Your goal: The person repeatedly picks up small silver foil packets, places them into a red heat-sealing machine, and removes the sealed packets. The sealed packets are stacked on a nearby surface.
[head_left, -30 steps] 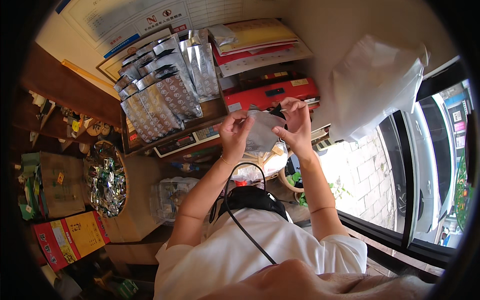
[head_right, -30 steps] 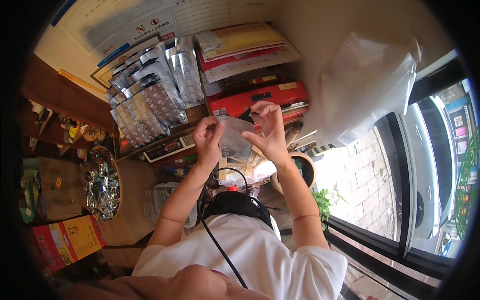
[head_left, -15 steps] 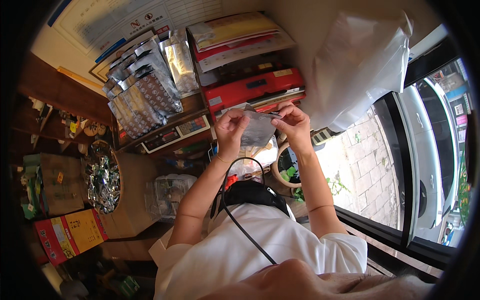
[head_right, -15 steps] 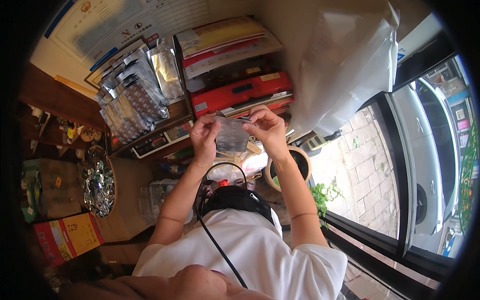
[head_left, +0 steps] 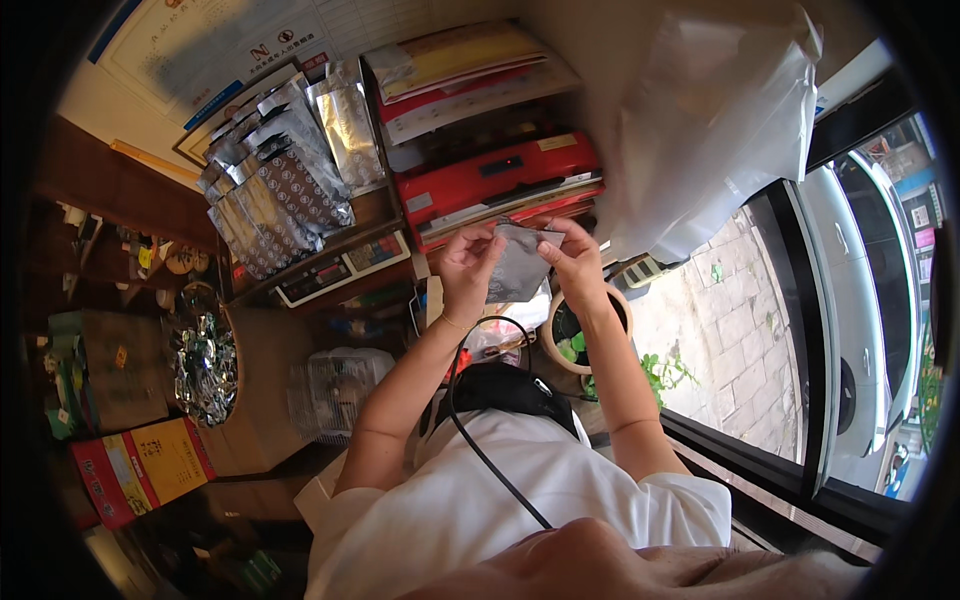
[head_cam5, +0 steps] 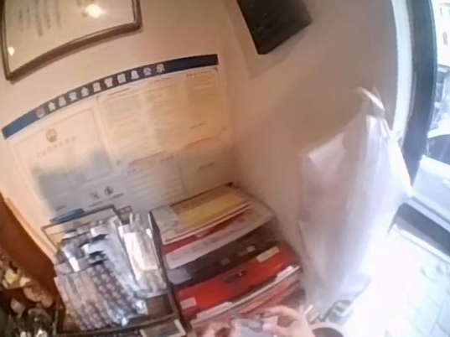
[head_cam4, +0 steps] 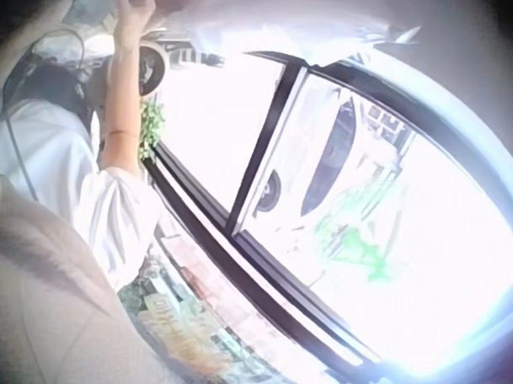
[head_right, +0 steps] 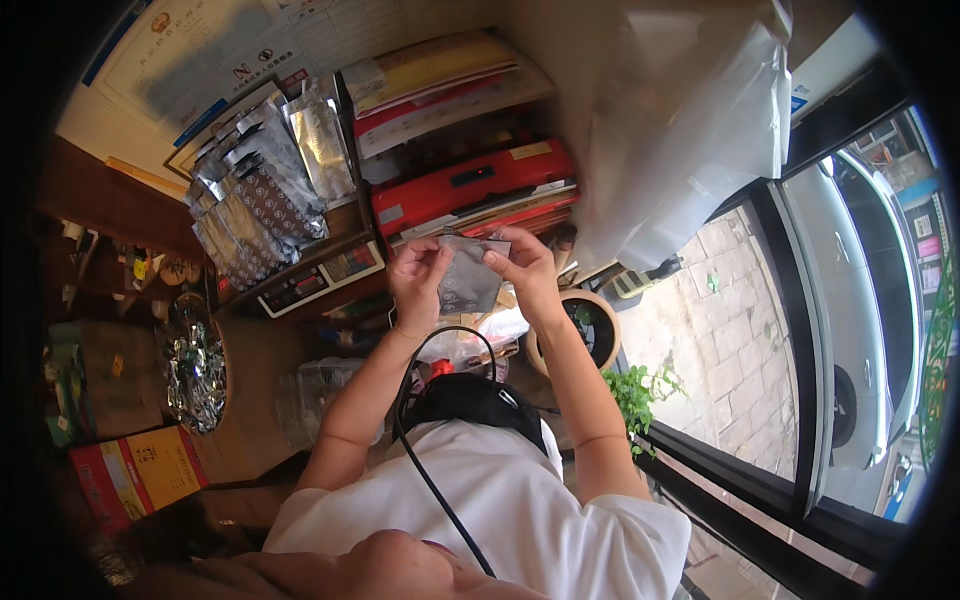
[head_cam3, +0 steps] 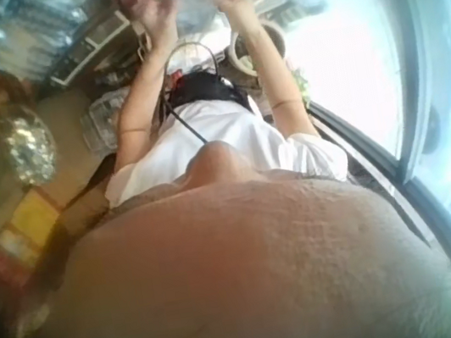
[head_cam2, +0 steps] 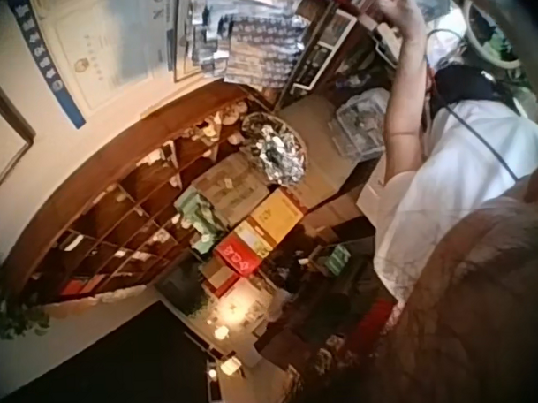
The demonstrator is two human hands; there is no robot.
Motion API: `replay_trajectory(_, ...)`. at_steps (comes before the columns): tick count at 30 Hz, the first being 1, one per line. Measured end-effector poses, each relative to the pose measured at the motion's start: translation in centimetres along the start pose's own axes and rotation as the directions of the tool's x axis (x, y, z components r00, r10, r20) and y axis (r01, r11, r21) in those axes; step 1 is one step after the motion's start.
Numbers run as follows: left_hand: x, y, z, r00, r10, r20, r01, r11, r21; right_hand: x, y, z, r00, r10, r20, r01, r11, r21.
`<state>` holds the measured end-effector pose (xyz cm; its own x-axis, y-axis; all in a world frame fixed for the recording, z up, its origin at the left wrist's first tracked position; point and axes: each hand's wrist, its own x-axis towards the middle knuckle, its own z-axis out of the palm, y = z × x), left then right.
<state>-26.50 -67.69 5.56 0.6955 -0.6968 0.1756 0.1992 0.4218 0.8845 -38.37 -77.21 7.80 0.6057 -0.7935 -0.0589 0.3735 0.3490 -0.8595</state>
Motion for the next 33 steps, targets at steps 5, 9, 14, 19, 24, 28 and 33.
replay_trajectory(5, -0.7, -2.0, -1.6, 0.985, -0.166, 0.041, 0.167, 0.986, -0.018, 0.4, 4.4, -3.4, 0.996, 0.014, 0.092, 0.002, 0.984, -0.181)
replay_trajectory(9, -1.4, -8.6, -7.0, 0.904, -0.381, 0.195, 0.387, 0.922, 0.011, 1.4, 7.5, -4.7, 0.99, 0.139, 0.0, -0.136, 0.973, -0.184)
replay_trajectory(14, -3.0, -14.7, -9.9, 0.763, -0.566, 0.313, 0.569, 0.817, 0.092, 4.8, 11.7, -7.1, 0.973, 0.232, -0.023, -0.231, 0.946, -0.227)
replay_trajectory(19, -3.4, -18.9, -10.0, 0.837, -0.509, 0.2, 0.501, 0.861, 0.091, 8.9, 15.2, -7.2, 0.979, 0.194, -0.06, -0.203, 0.918, -0.339)
replay_trajectory(24, -2.2, -19.5, -8.7, 0.84, -0.523, 0.144, 0.512, 0.852, 0.108, 12.6, 19.4, -9.5, 0.981, 0.149, -0.121, -0.191, 0.8, -0.569)
replay_trajectory(28, -2.3, -19.8, -8.3, 0.82, -0.555, 0.143, 0.564, 0.825, -0.031, 12.2, 18.6, -7.2, 0.972, -0.182, -0.146, -0.035, 0.506, -0.862)
replay_trajectory(33, -2.4, -19.7, -7.9, 0.821, -0.563, 0.092, 0.567, 0.824, -0.021, 11.1, 17.8, -6.2, 0.93, -0.366, 0.034, 0.114, 0.197, -0.974)
